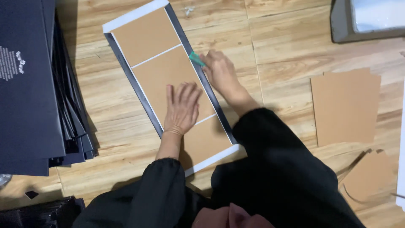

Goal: Assembling cardboard folders by placing panels on an adhesive backing and pressing them down with a tool

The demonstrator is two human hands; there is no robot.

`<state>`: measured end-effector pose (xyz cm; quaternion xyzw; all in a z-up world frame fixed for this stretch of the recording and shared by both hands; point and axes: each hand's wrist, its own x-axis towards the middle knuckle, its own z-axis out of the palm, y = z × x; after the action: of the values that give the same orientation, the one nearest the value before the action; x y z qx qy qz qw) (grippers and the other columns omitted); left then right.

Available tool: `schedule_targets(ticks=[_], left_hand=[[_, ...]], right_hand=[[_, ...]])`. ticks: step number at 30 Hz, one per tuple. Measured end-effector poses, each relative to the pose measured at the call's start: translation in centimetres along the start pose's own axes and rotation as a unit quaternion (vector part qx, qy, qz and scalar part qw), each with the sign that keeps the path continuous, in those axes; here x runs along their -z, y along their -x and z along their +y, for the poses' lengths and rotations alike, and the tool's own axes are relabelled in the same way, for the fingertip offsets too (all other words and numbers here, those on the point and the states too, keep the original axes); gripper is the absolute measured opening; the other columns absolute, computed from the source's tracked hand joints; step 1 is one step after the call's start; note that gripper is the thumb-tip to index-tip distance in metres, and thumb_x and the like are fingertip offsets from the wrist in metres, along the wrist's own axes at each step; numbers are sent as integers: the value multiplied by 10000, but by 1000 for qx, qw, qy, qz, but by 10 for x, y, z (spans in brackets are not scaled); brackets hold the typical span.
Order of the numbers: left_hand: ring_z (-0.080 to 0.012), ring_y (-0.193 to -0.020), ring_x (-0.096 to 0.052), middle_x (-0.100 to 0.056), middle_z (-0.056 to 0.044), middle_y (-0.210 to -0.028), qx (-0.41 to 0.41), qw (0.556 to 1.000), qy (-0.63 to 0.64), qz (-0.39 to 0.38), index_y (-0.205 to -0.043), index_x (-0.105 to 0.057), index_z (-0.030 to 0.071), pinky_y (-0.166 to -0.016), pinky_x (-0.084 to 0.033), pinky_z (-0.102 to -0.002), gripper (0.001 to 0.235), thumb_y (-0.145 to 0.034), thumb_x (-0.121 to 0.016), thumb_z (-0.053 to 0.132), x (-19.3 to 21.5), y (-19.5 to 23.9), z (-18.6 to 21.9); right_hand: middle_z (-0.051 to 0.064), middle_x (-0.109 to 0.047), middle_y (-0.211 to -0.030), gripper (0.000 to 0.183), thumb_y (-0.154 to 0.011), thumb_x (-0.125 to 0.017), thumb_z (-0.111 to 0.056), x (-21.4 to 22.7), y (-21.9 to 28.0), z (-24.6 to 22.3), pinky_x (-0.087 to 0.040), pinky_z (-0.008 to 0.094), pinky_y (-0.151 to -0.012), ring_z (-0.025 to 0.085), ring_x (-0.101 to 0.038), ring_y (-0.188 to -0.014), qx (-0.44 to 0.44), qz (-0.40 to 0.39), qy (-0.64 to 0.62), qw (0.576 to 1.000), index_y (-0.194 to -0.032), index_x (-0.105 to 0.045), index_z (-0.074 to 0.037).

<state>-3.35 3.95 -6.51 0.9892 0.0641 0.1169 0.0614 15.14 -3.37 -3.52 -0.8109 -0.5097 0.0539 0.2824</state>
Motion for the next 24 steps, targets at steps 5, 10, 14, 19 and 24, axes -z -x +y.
schedule_targets(ticks=[5,10,14,19,24], left_hand=[[-256,-1340,-208,-234,-57,-1451,86,994,72,-7,-1427,-136,144,-1071,-71,-546,659,-807,-362,152,16,-6,4],[-238,-1323,-225,-276,-16,-1437,96,993,50,-56,-1396,-239,164,-1066,-110,-547,604,-812,-385,196,16,-7,2],[-216,-1329,-171,-201,43,-1457,122,973,18,-195,-1383,-261,225,-1029,-166,-630,545,-866,-421,290,24,-18,-1],[-263,-1314,-141,-138,21,-1458,192,947,-16,-256,-1395,-185,340,-917,-262,-691,723,-793,-578,417,42,-20,19],[-271,-1316,-125,-77,29,-1476,243,927,8,-285,-1371,-237,370,-765,-389,-707,710,-782,-634,386,22,-25,14]], right_hand=[[79,-515,-852,228,-871,-535,-189,-31,88,-6,-431,353,-692,256,-532,-812,68,78,160,982,-1075,-595,-108],[71,-547,-856,320,-828,-543,-135,15,168,-49,-444,335,-722,260,-543,-815,83,-43,31,995,-1145,-548,-90],[84,-541,-882,236,-823,-624,-166,-114,223,80,-456,322,-764,264,-562,-825,116,158,30,980,-1038,-574,-81],[53,-538,-788,239,-762,-643,-183,38,150,-30,-482,402,-658,271,-574,-765,-55,-62,40,996,-994,-618,-133],[25,-501,-770,160,-840,-507,-217,22,212,-27,-465,353,-651,234,-558,-740,6,-91,100,991,-963,-584,-151]])
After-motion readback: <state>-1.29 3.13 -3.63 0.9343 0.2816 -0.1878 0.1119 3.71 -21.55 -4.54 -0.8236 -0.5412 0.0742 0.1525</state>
